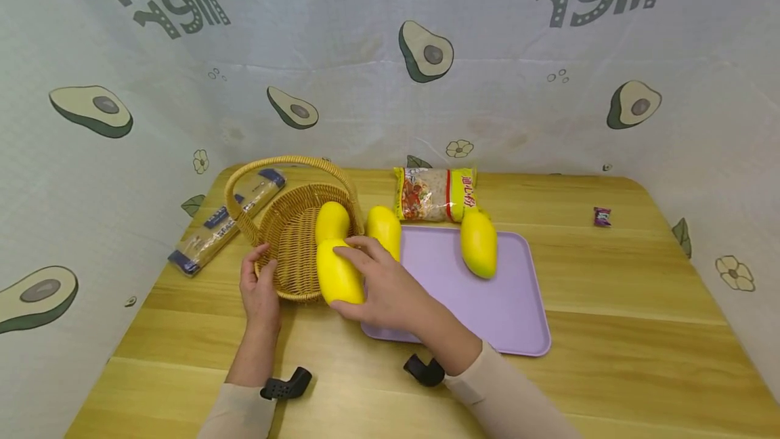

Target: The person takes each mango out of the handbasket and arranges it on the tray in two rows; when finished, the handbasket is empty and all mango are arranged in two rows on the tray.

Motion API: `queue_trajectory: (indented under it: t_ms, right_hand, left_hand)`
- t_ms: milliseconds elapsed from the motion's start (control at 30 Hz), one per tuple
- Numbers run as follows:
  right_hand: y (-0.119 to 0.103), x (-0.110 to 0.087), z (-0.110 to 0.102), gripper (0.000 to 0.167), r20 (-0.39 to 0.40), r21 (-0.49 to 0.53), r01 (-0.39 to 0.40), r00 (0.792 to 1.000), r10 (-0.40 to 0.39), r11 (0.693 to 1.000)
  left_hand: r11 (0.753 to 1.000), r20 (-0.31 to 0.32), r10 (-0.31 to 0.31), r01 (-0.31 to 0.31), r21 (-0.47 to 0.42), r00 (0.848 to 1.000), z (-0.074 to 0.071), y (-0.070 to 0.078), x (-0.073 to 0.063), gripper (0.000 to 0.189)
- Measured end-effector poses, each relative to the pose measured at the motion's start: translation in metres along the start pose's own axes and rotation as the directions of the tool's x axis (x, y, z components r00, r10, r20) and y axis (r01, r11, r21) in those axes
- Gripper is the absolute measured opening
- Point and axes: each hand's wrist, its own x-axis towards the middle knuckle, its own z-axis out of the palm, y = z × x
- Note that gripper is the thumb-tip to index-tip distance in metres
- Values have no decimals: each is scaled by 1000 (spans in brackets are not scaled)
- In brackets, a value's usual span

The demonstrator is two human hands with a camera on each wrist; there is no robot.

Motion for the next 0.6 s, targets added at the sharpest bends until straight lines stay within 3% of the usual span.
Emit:
queue_trajectory:
  t_ms: [200,333,600]
  right_hand:
    - [7,-26,-2,79,-69,36,-44,997,46,998]
    - [11,-39,-3,79,-92,4,-75,993,75,997]
    - [20,-49,1,77,-121,4,-128,984,128,992]
  left_hand:
    - [1000,5,3,-3,-2,1000,0,0,0,34]
    - [1000,8,2,-2,5,1000,-1,-1,0,34]
    - [1000,8,-1,1,4,1000,0,-1,-1,35]
